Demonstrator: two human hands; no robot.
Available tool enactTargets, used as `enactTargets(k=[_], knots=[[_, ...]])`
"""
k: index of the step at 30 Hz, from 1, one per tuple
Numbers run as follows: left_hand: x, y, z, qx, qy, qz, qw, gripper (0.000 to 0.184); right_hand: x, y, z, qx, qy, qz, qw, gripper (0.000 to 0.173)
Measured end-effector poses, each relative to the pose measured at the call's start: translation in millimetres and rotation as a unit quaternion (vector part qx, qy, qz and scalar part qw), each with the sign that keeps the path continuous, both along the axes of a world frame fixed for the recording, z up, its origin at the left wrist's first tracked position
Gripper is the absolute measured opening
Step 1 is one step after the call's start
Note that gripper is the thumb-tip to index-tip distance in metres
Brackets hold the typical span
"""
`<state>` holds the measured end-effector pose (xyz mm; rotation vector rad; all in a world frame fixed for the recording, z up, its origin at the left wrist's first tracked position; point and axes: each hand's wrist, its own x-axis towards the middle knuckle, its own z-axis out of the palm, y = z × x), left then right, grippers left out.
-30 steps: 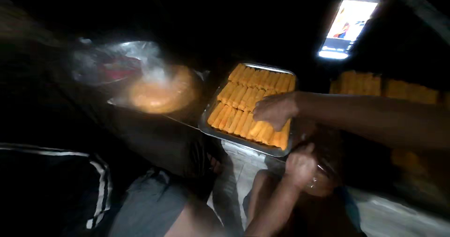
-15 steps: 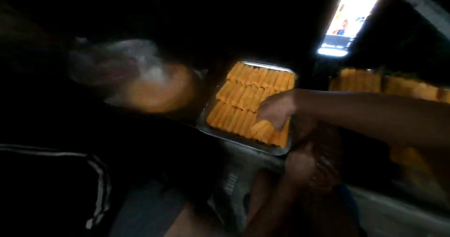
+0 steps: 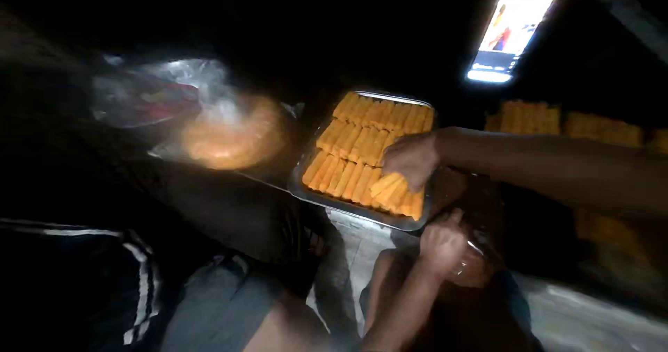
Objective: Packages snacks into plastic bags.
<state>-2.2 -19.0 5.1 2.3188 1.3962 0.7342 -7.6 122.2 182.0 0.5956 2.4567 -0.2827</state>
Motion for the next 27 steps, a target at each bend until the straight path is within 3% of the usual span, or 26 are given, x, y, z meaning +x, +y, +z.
enactTargets(k=[4,7,11,18,22,27], knots=[[1,1,-5,0.021,-0.014,0.0,1.0,0.017,28,12,-3,-0.039,0.129,-0.013,0.991,0.029],[0,-1,-2,0.017,-0.025,0.0,1.0,0.018,60,3,-9,-0.084,0.219,-0.021,0.972,0.044],[1,-1,-1,0.023,-0.017,0.007,1.0,0.02,92,-14,-33,-0.035,0.238,-0.002,0.971,0.049],[3,-1,-12,0.032,0.018,0.019,0.999,0.018,124,-30,-75,0.033,0.417,0.019,0.908,0.041],[2,1,-12,0.047,0.016,0.016,0.999,0.019,124,-30,-82,0.06,0.439,0.021,0.896,0.047],[3,0,-10,0.067,0.009,0.03,0.997,0.019,120,-35,-72,0.035,0.383,-0.028,0.922,0.058]])
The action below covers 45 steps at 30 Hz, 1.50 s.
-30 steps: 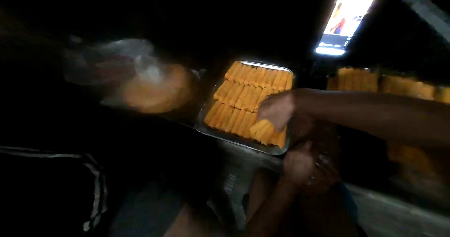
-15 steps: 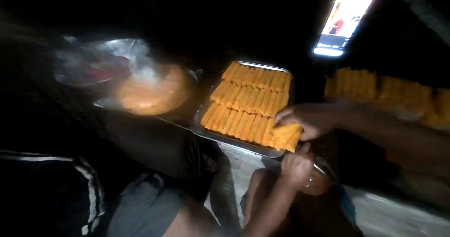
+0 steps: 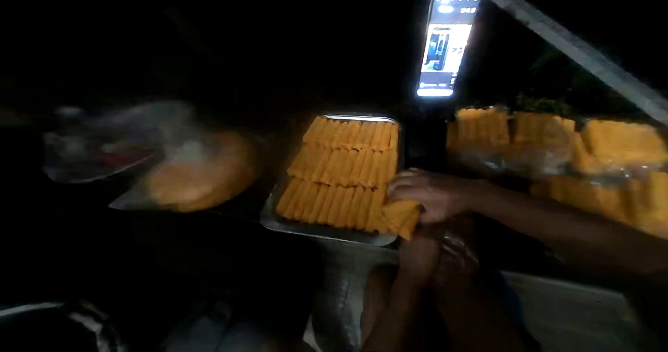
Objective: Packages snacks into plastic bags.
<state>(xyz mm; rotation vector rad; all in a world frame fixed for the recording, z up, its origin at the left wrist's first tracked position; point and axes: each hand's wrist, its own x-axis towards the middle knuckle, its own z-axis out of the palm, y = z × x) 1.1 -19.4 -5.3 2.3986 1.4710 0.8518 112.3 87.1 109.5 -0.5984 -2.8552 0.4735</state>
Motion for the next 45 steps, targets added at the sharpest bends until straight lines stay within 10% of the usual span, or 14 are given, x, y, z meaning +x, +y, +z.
enactTargets(k=[14,17,21,24,33,45], knots=[[1,4,1,0.011,-0.018,0.006,1.0,0.022,34,-41,-4,-0.083,0.158,-0.232,0.956,0.051],[1,5,3,0.002,-0.009,-0.005,1.0,0.023,61,-61,-8,-0.27,0.258,-0.349,0.86,0.063],[-1,5,7,-0.04,0.014,-0.009,0.999,0.025,90,-105,-20,-0.511,0.461,-0.357,0.632,0.058],[2,4,17,-0.06,0.029,-0.001,0.998,0.027,97,-146,-32,-0.571,0.486,-0.336,0.57,0.057],[26,-19,58,-0.166,0.009,-0.007,0.986,0.044,76,-177,-48,-0.336,0.326,-0.555,0.688,0.085],[39,-13,93,-0.248,0.05,-0.041,0.967,0.061,92,-191,-74,-0.067,0.27,-0.487,0.828,0.052]])
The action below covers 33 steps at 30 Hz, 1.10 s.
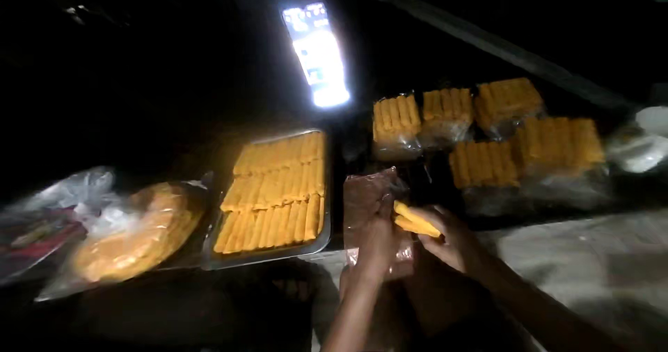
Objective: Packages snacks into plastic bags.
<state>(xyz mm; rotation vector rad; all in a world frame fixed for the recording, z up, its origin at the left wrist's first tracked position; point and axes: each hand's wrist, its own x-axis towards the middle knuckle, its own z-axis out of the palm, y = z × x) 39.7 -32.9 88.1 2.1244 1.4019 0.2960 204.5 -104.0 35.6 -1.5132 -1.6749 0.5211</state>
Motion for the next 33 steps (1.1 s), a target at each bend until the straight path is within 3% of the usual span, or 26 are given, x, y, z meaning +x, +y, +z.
enactTargets(k=[5,8,12,15,17,18,20,22,25,28,31,33], knots=[[9,-8,-1,0.091,0.064,-0.072,0.991,0.061,7,4,11,-0.085,-0.017,0.0,0.996,0.053],[21,-23,-9,0.212,0.096,-0.116,0.966,0.058,6,4,18,-0.119,-0.017,-0.034,0.992,0.052],[26,-32,-21,0.298,0.062,-0.135,0.943,0.058,5,-2,18,-0.097,0.144,-0.1,0.98,0.052],[18,-33,-27,0.26,0.045,-0.125,0.957,0.064,3,-4,23,-0.187,0.404,-0.11,0.889,0.049],[16,-36,-27,0.203,0.04,-0.12,0.971,0.069,-4,-3,24,-0.241,0.499,-0.107,0.825,0.047],[16,-36,-30,0.197,0.027,-0.119,0.973,0.071,-7,-2,22,-0.256,0.514,-0.102,0.812,0.047],[16,-33,-38,0.194,0.0,-0.106,0.975,0.067,-12,-3,21,-0.255,0.499,-0.09,0.823,0.053],[14,-29,-43,0.167,-0.039,-0.086,0.981,0.064,-11,-3,24,-0.241,0.421,-0.071,0.872,0.061],[11,-25,-39,0.117,-0.026,-0.079,0.99,0.062,-3,-1,20,-0.198,0.175,-0.043,0.963,0.063],[6,-22,-43,0.107,-0.026,-0.085,0.99,0.062,-2,-4,16,-0.177,0.055,-0.042,0.982,0.067],[5,-22,-45,0.084,-0.059,-0.07,0.992,0.065,-6,-14,10,-0.152,0.029,-0.017,0.988,0.086],[7,-21,-41,0.054,-0.097,-0.062,0.992,0.065,-10,-18,2,-0.111,0.005,-0.001,0.994,0.084]])
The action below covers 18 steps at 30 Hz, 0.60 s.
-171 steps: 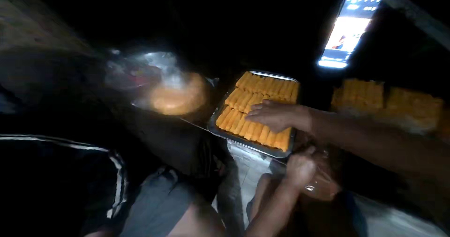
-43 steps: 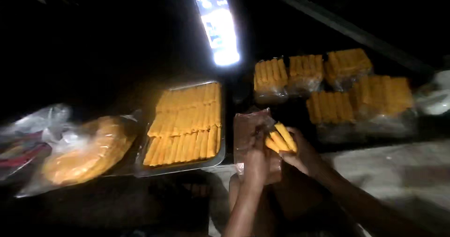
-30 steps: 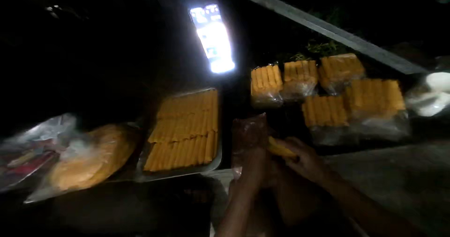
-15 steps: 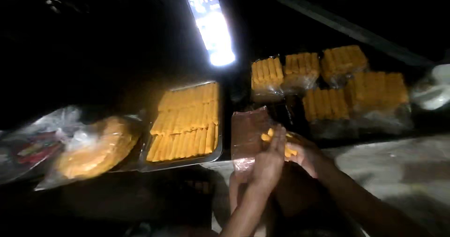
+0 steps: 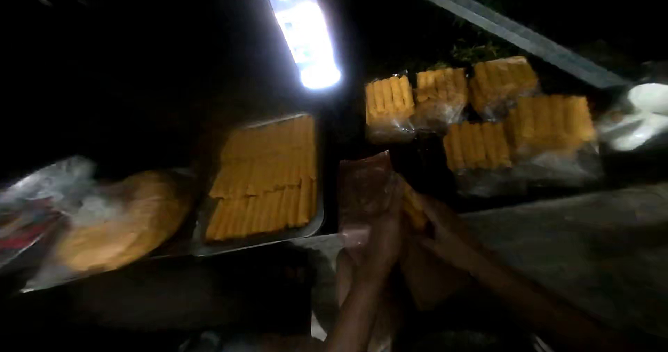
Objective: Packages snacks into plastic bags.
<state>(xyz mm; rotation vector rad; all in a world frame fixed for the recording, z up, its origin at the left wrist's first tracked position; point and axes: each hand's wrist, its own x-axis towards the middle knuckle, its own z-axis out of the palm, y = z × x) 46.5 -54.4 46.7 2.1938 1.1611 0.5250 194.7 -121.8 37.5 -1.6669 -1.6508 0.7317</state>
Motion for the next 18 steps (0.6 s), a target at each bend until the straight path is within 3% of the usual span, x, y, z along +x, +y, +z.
enactTargets(k=[3,7,13,18], knots=[[6,2,12,-0.009,-0.038,-0.012,0.999,0.062,0,0,-6,0.047,-0.01,-0.022,0.999,0.071],[8,8,28,-0.011,-0.087,-0.025,0.996,0.062,7,4,-9,0.136,0.069,-0.058,0.987,0.066],[10,10,36,-0.017,-0.038,-0.052,0.998,0.064,14,-1,12,-0.005,0.227,-0.117,0.967,0.064],[0,6,17,0.115,0.049,-0.074,0.989,0.067,17,-2,11,-0.095,0.385,-0.138,0.908,0.063]])
